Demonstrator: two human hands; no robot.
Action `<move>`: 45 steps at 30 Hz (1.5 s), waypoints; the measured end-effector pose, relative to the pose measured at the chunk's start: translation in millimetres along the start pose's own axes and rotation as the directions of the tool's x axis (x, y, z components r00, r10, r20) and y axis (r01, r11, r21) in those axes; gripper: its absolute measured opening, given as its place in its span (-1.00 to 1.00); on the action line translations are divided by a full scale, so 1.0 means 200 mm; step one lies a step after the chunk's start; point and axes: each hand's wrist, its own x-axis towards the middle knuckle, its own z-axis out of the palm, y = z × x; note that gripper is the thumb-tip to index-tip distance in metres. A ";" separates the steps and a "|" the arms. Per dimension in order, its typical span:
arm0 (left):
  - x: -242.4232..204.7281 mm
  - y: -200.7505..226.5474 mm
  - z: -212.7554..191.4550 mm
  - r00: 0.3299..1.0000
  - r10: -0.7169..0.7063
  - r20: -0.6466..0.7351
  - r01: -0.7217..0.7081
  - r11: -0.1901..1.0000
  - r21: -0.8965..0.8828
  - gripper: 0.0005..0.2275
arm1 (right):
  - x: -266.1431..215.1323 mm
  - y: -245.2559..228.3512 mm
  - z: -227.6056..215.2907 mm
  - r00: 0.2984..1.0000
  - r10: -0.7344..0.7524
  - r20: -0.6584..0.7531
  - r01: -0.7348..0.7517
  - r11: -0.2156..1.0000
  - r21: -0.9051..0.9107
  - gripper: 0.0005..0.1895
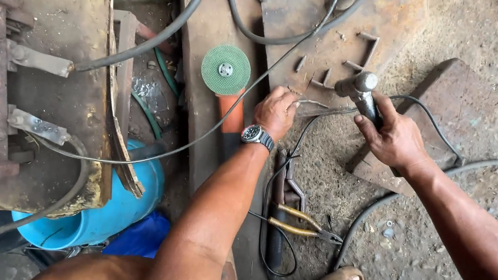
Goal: The person uses pliers to hold a small metal rod and repeatedly strikes it with a hammer on a metal surface. After hammering, the person picks up the rod and places it on a metal grate on the floor.
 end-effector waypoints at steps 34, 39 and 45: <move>0.07 0.09 -0.13 0.989 -0.112 0.095 0.124 0.984 -0.126 -0.90 | -0.05 -0.17 0.04 0.930 -0.314 -0.189 0.311 0.949 -0.046 -0.42; 0.08 0.11 -0.11 0.992 -0.071 0.106 0.076 0.996 -0.041 -0.91 | 0.02 -0.09 0.22 0.993 0.001 0.119 0.018 0.988 -0.152 -0.40; 0.05 0.03 -0.06 0.998 -0.046 0.036 0.049 0.995 -0.092 -0.89 | -0.03 -0.26 0.01 0.994 -0.103 0.043 0.109 0.981 -0.159 -0.43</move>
